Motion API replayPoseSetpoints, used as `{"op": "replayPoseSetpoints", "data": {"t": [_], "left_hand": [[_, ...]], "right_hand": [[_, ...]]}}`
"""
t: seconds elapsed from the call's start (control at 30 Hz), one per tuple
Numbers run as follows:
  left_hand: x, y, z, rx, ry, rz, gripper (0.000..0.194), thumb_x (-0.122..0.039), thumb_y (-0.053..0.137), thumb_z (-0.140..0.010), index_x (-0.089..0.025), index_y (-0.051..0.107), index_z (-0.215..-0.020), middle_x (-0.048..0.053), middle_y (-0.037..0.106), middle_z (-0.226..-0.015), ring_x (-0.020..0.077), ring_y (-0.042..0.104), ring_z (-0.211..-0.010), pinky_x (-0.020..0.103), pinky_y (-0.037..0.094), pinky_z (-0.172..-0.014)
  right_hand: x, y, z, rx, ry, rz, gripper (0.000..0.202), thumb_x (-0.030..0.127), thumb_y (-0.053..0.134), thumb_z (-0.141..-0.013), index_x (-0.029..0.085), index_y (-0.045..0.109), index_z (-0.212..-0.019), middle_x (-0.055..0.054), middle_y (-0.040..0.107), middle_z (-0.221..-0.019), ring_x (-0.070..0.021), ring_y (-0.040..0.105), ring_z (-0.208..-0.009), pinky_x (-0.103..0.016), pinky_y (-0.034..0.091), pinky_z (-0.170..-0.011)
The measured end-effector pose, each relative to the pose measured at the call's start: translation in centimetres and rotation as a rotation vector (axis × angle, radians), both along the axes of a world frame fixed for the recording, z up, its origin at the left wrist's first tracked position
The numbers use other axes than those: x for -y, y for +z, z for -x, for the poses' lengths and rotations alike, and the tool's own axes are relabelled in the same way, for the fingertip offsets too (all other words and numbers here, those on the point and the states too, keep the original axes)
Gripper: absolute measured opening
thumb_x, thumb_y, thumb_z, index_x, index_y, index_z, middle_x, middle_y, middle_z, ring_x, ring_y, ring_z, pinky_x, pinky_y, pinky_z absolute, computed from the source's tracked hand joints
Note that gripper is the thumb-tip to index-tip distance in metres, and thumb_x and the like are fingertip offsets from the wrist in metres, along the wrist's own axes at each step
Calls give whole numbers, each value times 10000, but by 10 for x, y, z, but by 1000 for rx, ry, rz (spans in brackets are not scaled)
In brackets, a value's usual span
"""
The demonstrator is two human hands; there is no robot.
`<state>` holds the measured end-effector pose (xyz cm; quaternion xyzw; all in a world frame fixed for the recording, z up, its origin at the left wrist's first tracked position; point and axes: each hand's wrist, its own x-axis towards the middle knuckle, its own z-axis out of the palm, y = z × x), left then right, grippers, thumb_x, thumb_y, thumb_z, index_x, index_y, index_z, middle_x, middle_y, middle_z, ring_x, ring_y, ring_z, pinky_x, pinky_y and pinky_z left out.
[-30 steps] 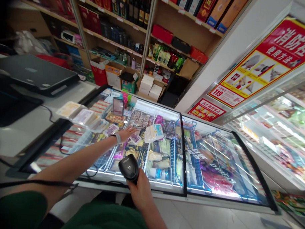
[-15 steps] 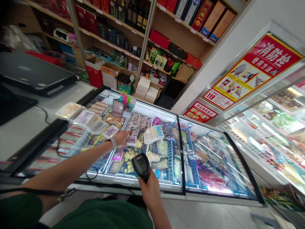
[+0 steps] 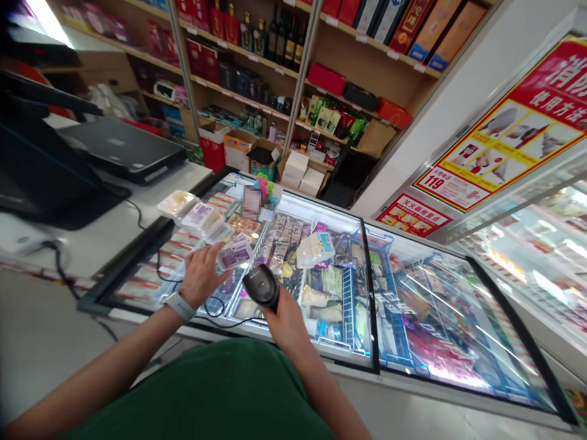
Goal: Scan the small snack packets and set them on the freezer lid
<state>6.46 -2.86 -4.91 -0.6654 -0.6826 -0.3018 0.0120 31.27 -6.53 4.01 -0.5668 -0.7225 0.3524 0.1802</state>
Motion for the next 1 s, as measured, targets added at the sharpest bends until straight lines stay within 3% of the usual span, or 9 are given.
{"op": "replayPoseSetpoints", "data": {"t": [0.3,0.43,0.73,1.0], "left_hand": [[17,-4,-3,-31,167,-13,643,-343,628,-801,-147,424,-1379,178,581,-1254,325,503,-1170,447,244,-1046],[19,-5,-1,-41,171,-4,645,-377,632,-800,-141,434,-1366,178,599,-1231,324,518,-1153,441,255,-1029],[23,7,-3,-99,189,-8,581,-423,645,-792,-118,510,-1268,183,632,-1143,335,544,-1080,470,238,-1023],[19,1,-5,-73,166,-18,541,-438,637,-796,-131,530,-1228,179,634,-1140,333,542,-1093,471,226,-1037]], "right_hand": [[0,3,15,36,87,7,231,190,633,-821,158,569,-1041,-94,655,-1022,-238,616,-946,-306,431,-793],[1,0,13,16,112,15,252,184,627,-825,153,570,-1069,-102,654,-1061,-249,613,-986,-320,433,-824],[0,-1,11,0,120,9,283,190,629,-828,162,567,-1103,-96,651,-1079,-246,609,-1005,-322,432,-844],[-4,-3,10,19,114,3,247,193,606,-843,160,558,-1083,-96,639,-1061,-242,602,-995,-327,434,-854]]}}
